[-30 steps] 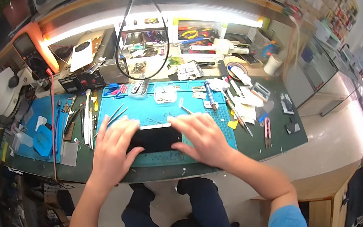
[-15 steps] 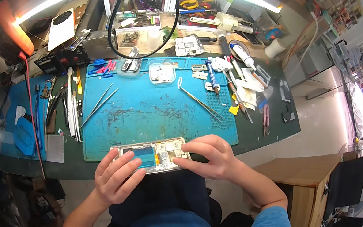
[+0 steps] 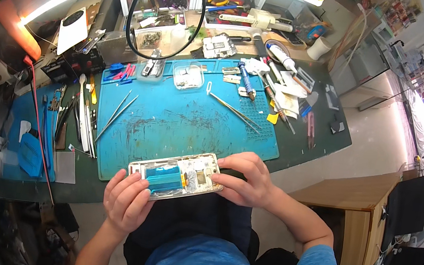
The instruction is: The person disassembles a smartphone, removes the battery, applies adhesive tape, and uses a rotary tool to grind the phone's edge. The person handles the phone, battery, tape, and rotary tool throughout the process.
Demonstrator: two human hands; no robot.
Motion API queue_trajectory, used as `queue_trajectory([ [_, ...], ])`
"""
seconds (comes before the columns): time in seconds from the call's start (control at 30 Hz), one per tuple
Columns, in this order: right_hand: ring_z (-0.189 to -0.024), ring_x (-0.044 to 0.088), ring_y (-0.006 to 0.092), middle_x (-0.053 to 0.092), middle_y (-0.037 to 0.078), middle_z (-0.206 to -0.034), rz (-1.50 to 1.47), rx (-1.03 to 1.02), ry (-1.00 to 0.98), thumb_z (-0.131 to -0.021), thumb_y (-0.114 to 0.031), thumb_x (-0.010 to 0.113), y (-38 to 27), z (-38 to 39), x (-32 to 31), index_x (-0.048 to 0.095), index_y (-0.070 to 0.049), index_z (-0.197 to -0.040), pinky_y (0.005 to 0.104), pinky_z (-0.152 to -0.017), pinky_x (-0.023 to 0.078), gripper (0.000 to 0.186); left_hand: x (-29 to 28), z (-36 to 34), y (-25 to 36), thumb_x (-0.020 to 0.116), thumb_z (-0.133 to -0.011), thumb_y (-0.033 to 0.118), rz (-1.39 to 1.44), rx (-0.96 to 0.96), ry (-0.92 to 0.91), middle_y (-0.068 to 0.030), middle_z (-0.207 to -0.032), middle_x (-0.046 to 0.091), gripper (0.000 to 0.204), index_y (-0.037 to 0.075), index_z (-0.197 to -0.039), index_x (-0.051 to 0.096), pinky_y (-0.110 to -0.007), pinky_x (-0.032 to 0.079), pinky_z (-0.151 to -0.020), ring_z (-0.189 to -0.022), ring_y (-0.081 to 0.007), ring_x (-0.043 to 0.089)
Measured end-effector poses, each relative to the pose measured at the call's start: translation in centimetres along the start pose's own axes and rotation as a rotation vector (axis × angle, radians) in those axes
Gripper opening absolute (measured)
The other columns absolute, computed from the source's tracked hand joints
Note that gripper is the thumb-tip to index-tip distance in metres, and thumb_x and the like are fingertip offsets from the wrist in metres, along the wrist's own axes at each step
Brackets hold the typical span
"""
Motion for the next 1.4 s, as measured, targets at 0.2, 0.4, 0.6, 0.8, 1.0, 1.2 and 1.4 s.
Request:
queue_trajectory([
  [0.2,-0.103,0.064,0.0203,0.067,0.005,-0.122,0.016,-0.089,-0.009,-0.078,-0.013,0.088,-0.6,-0.3,-0.1,0.080,-0.012,-0.104,0.0328,-0.080,0.056,0.028,-0.8,1.1,-0.7,0.080,-0.089,0.007,-0.003,-0.001,-0.050,-0.0091,-0.117,0.071,0.035,0.008,-0.121,0.066,-0.050,0.057,-0.103,-0.112,-0.0284,0.071],
  [0.4,-0.098,0.065,0.0195,0.068,0.005,-0.119,0.014,-0.091,0.002,-0.078,-0.011,0.087,-0.3,0.1,0.1,0.082,-0.016,-0.101,0.0323,-0.076,0.055,0.024,-0.8,0.6,-1.2,0.078,-0.083,-0.002,0.032,-0.030,-0.073,-0.0103,-0.112,0.072,0.030,0.005,-0.112,0.072,-0.047,0.062,-0.094,-0.106,-0.0300,0.073],
  [0.6,-0.097,0.065,0.0201,0.068,0.005,-0.118,0.007,-0.070,0.016,-0.074,-0.010,0.088,-0.1,-0.1,-0.3,0.081,-0.014,-0.102,0.0323,-0.076,0.055,0.028,-0.9,-0.4,-2.0,0.079,-0.080,-0.004,0.133,-0.117,-0.098,-0.0120,-0.104,0.074,0.030,0.003,-0.109,0.071,-0.044,0.063,-0.090,-0.101,-0.0310,0.075],
  [0.8,-0.090,0.069,0.0220,0.072,0.005,-0.110,-0.110,0.111,0.038,-0.076,-0.005,0.084,1.6,-0.8,-0.6,0.075,-0.010,-0.112,0.0343,-0.076,0.057,0.037,-1.2,-1.9,-3.5,0.081,-0.079,-0.006,0.182,-0.260,-0.127,-0.0147,-0.104,0.075,0.031,0.001,-0.107,0.071,-0.043,0.062,-0.090,-0.100,-0.0322,0.074],
  [1.0,-0.085,0.071,0.0208,0.074,0.005,-0.104,-0.087,0.087,0.155,-0.076,-0.004,0.083,1.5,-0.4,-1.1,0.075,-0.007,-0.109,0.0321,-0.070,0.058,0.034,-1.0,-2.0,-4.7,0.085,-0.080,0.001,0.261,-0.387,-0.144,-0.0157,-0.114,0.072,0.041,0.002,-0.117,0.068,-0.044,0.059,-0.096,-0.105,-0.0329,0.071],
  [1.2,-0.088,0.071,0.0161,0.075,0.003,-0.102,0.007,-0.057,0.255,-0.079,-0.007,0.078,-1.5,-2.1,-2.2,0.079,-0.008,-0.106,0.0275,-0.073,0.058,0.027,-0.6,-5.5,-0.9,0.087,-0.086,0.038,0.083,-0.112,-0.324,-0.0122,-0.119,0.070,0.054,0.004,-0.124,0.067,-0.051,0.051,-0.100,-0.105,-0.0301,0.069],
  [1.4,-0.095,0.068,0.0120,0.073,-0.002,-0.108,-0.042,-0.064,0.363,-0.082,-0.008,0.074,-3.1,-4.1,-1.7,0.080,-0.013,-0.108,0.0247,-0.075,0.059,0.027,1.0,-7.0,-2.4,0.097,-0.073,0.019,0.532,-0.381,-0.461,-0.0161,-0.127,0.074,0.084,0.003,-0.144,0.055,-0.035,0.059,-0.074,-0.097,-0.0275,0.073],
])
Point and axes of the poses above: each hand's wrist, its own z-axis away from the middle knuckle, its own x-axis out of the palm, y = z × x, the point moved 10 cm from there along -z, towards the middle knuckle
